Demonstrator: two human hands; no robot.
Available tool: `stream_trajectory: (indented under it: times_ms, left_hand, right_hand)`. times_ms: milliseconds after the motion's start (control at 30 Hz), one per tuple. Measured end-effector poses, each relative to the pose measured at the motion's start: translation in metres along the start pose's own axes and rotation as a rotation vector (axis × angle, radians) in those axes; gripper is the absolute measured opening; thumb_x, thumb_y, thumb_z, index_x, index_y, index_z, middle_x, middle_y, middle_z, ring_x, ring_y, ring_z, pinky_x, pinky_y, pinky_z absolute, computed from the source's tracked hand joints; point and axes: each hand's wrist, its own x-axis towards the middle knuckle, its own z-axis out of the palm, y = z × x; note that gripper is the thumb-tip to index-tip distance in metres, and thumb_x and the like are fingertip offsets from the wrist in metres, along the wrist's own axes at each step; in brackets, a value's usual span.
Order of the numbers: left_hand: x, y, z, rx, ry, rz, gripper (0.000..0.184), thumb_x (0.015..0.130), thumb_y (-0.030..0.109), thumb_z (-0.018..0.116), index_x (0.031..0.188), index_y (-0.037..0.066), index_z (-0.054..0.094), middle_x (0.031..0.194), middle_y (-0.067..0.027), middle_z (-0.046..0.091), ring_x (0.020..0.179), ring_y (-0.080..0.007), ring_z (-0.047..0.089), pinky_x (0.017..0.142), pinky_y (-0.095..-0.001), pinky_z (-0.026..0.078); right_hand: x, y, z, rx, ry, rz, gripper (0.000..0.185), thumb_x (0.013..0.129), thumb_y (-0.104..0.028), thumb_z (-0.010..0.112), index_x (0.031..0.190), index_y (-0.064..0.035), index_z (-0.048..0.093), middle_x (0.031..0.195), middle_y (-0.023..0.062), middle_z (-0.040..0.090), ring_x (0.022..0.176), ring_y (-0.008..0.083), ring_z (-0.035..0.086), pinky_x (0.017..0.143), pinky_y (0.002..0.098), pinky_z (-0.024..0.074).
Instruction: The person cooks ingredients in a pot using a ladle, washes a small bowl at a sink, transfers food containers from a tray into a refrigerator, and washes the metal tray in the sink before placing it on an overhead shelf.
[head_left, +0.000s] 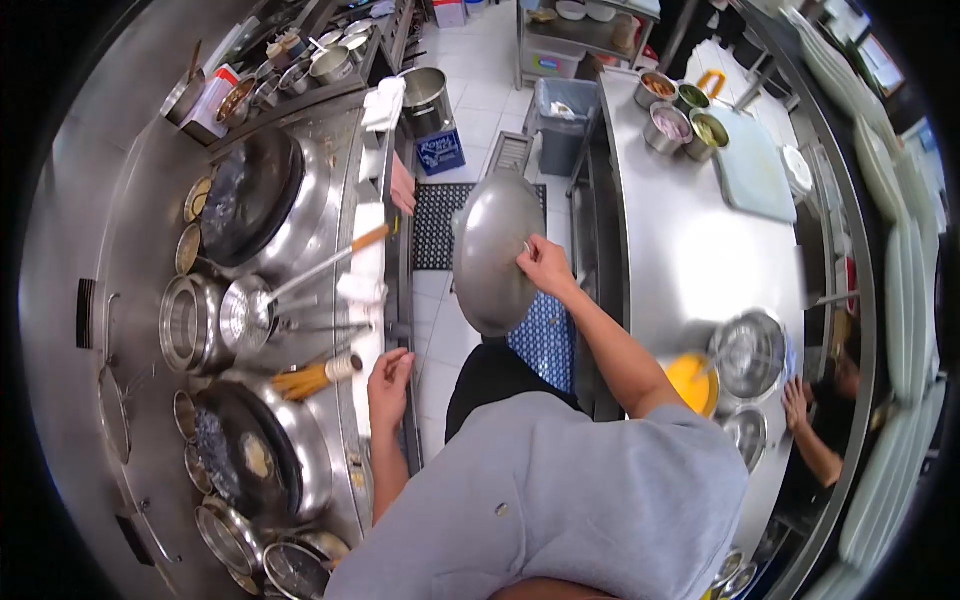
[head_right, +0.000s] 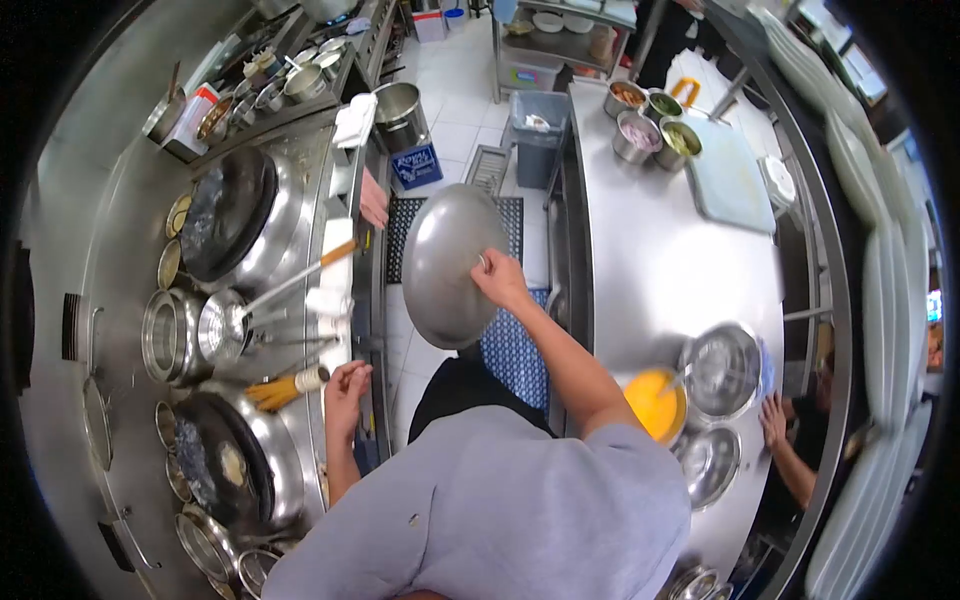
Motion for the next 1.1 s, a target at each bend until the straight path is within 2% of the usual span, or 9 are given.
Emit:
stream_trajectory:
  times_ms: [233,333,633,667,767,833,933,1067,1100]
  left_hand:
    - [0.199,0.024,0.060,0.166,-0.043,0.074,0.030,0.092,0.020,0.066,0.113,-0.001,0.061,0.095,-0.0075,0.068,0.087,-0.0117,0.064,0.077,-0.0250,0.051]
    - [0.289,0.083,0.096,0.176,-0.093,0.150,0.024,0.092,0.014,0.065,0.113,0.001,0.060,0.096,-0.0034,0.065,0.084,-0.0071,0.059,0.075,-0.0213,0.049]
    - [0.525,0.271,0.203,0.195,-0.143,0.436,0.029,0.091,0.016,0.066,0.115,0.001,0.062,0.106,-0.0104,0.070,0.095,-0.0175,0.067,0.077,-0.0285,0.053]
    - [0.551,0.278,0.217,0.220,-0.144,0.436,0.030,0.090,0.018,0.066,0.115,0.002,0.062,0.106,-0.0102,0.070,0.094,-0.0174,0.068,0.075,-0.0289,0.053]
    - [0.630,0.289,0.266,0.244,-0.109,0.417,0.030,0.090,0.018,0.067,0.115,0.002,0.062,0.103,-0.0118,0.071,0.092,-0.0187,0.069,0.076,-0.0306,0.054]
    - [0.687,0.288,0.296,0.235,-0.097,0.379,0.031,0.090,0.019,0.066,0.115,0.001,0.061,0.102,-0.0134,0.070,0.091,-0.0199,0.069,0.079,-0.0315,0.054]
    - [0.752,0.314,0.326,0.309,-0.094,0.325,0.030,0.090,0.019,0.066,0.113,0.001,0.061,0.101,-0.0157,0.070,0.092,-0.0247,0.070,0.079,-0.0328,0.054]
    - [0.837,0.346,0.333,0.498,-0.071,0.385,0.032,0.088,0.018,0.068,0.115,0.002,0.062,0.104,-0.0182,0.069,0.089,-0.0242,0.069,0.079,-0.0327,0.054]
    - [0.857,0.355,0.331,0.505,-0.009,0.338,0.033,0.087,0.021,0.068,0.114,0.003,0.061,0.104,-0.0176,0.068,0.090,-0.0275,0.068,0.079,-0.0356,0.054]
  right_hand:
    - [0.181,0.043,-0.010,-0.115,-0.149,-0.001,0.028,0.078,-0.025,0.061,0.074,0.0018,0.054,0.068,0.0225,0.059,0.064,0.0378,0.060,0.062,0.0440,0.0475]
    - [0.256,0.039,-0.022,-0.103,-0.191,0.042,0.030,0.078,-0.027,0.062,0.074,0.0021,0.054,0.068,0.0216,0.059,0.063,0.0340,0.060,0.062,0.0424,0.0472]
    - [0.509,0.069,-0.051,-0.085,-0.164,0.018,0.031,0.079,-0.027,0.063,0.076,0.0010,0.050,0.064,0.0195,0.055,0.059,0.0320,0.056,0.059,0.0406,0.0448]
    - [0.540,0.081,-0.048,-0.079,-0.195,0.039,0.027,0.082,-0.025,0.061,0.080,0.0007,0.053,0.063,0.0143,0.052,0.059,0.0215,0.052,0.058,0.0360,0.0440]
    - [0.639,0.129,-0.034,-0.076,-0.215,0.038,0.028,0.081,-0.026,0.061,0.079,0.0009,0.054,0.063,0.0163,0.054,0.059,0.0244,0.054,0.058,0.0376,0.0445]
    - [0.711,0.139,-0.029,-0.128,-0.202,0.000,0.032,0.078,-0.031,0.062,0.077,0.0005,0.055,0.067,0.0226,0.058,0.065,0.0382,0.060,0.063,0.0453,0.0470]
    - [0.804,0.129,-0.043,-0.077,-0.244,0.010,0.032,0.078,-0.031,0.061,0.077,-0.0001,0.055,0.069,0.0237,0.060,0.067,0.0401,0.061,0.063,0.0464,0.0476]
    - [0.906,0.108,-0.066,-0.112,-0.290,-0.031,0.030,0.079,-0.029,0.060,0.077,0.0003,0.053,0.068,0.0234,0.059,0.066,0.0408,0.061,0.063,0.0460,0.0475]
    - [0.930,0.112,-0.066,-0.111,-0.277,-0.079,0.027,0.078,-0.024,0.061,0.076,0.0019,0.051,0.063,0.0196,0.056,0.058,0.0292,0.057,0.059,0.0404,0.0462]
